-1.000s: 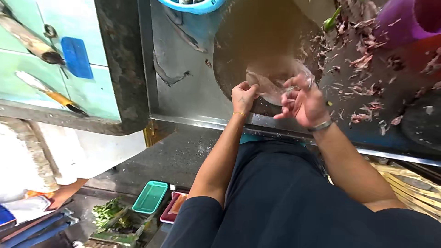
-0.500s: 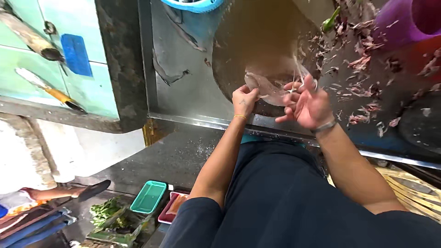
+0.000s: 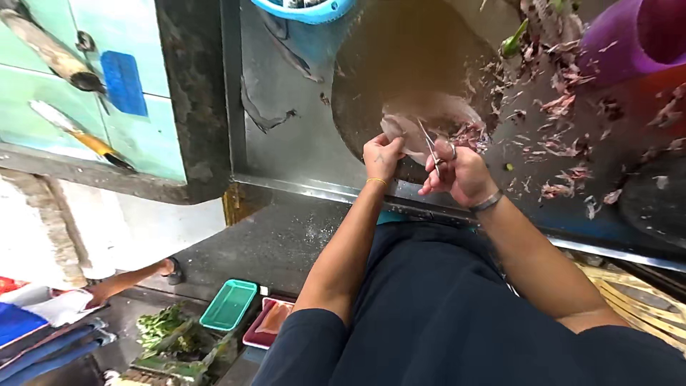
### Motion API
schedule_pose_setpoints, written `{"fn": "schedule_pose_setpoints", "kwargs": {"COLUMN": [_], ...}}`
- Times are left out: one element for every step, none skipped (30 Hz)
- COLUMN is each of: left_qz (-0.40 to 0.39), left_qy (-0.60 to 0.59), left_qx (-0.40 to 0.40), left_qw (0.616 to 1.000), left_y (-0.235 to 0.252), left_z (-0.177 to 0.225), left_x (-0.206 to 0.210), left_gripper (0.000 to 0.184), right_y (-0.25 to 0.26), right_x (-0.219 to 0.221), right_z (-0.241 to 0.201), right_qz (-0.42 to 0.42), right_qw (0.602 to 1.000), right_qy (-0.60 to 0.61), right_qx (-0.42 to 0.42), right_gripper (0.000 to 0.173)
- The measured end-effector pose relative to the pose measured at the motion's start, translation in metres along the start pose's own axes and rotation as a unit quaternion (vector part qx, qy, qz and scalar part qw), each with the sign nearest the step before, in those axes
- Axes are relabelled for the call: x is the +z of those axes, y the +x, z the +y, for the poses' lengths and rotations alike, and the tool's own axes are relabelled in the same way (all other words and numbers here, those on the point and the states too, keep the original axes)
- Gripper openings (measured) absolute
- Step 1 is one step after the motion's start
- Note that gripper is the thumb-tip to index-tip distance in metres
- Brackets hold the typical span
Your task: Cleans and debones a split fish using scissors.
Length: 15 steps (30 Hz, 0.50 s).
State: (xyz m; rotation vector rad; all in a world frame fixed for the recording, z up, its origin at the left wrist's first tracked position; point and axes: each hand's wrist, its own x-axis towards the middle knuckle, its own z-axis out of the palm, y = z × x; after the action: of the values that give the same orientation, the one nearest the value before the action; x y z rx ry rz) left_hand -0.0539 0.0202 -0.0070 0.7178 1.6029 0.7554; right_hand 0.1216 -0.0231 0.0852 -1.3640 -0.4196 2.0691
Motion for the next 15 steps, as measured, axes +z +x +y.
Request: {"fn": "schedule_pose_setpoints", "kwargs": {"left_qz": [-0.004,-0.004,0.0,0.004,0.007,0.007,0.003,-0.004,-0.009,-0.009,-0.007,-0.005,-0.003,-0.003,-0.006], "left_qy": [-0.002,0.002,0.009,0.013,0.012,0.01,0.009,0.007,0.009,0.016,0.022,0.025,0.029,0.03,0.031], "left_qx": [0.003,0.008,0.009,0.007,0.006,0.004,-0.001,-0.001,0.005,0.007,0.004,0.006,0.009,0.009,0.007], "left_qw": [1.0,1.0,1.0,1.0,1.0,1.0,1.0,1.0,1.0,1.0,1.0,1.0,1.0,0.999,0.999], "left_y": [-0.004,-0.005,-0.005,-0.005,-0.002,0.001,-0.001,-0.003,-0.001,-0.001,-0.004,-0.001,0.002,0.001,-0.004], "left_z": [-0.003,-0.004,-0.004,-0.003,-0.001,0.0,-0.003,-0.006,-0.005,-0.006,-0.006,-0.002,0.001,-0.001,-0.004], "left_x": [-0.001,-0.001,0.0,0.001,0.002,0.001,0.0,-0.001,0.0,0.0,0.0,0.001,0.0,0.0,-0.001], "left_gripper": [0.019,0.018,0.018,0.017,0.017,0.017,0.018,0.019,0.019,0.019,0.02,0.021,0.021,0.021,0.021], "right_y": [0.006,0.015,0.02,0.019,0.016,0.013,0.009,0.01,0.016,0.018,0.016,0.016,0.018,0.017,0.015], "right_x": [-0.003,-0.004,-0.004,-0.003,-0.002,-0.001,-0.003,-0.006,-0.008,-0.008,-0.007,-0.004,-0.002,-0.002,-0.001], "right_z": [0.004,0.007,0.009,0.009,0.005,0.003,0.005,0.007,0.009,0.011,0.011,0.007,0.003,0.003,0.006], "right_qz": [-0.023,-0.018,0.015,0.049,0.059,0.052,0.035,0.012,0.003,0.024,0.049,0.057,0.05,0.041,0.045], "right_qw": [0.997,0.993,0.991,0.993,0.995,0.997,0.997,0.995,0.991,0.99,0.991,0.991,0.99,0.988,0.99], "right_qy": [0.034,0.062,0.071,0.065,0.055,0.051,0.058,0.076,0.093,0.096,0.094,0.098,0.107,0.104,0.075], "right_qx": [0.059,0.103,0.111,0.09,0.057,0.034,0.04,0.068,0.092,0.096,0.085,0.075,0.081,0.103,0.113], "right_gripper": [0.06,0.06,0.055,0.05,0.049,0.049,0.051,0.055,0.058,0.054,0.051,0.05,0.051,0.052,0.052]}}
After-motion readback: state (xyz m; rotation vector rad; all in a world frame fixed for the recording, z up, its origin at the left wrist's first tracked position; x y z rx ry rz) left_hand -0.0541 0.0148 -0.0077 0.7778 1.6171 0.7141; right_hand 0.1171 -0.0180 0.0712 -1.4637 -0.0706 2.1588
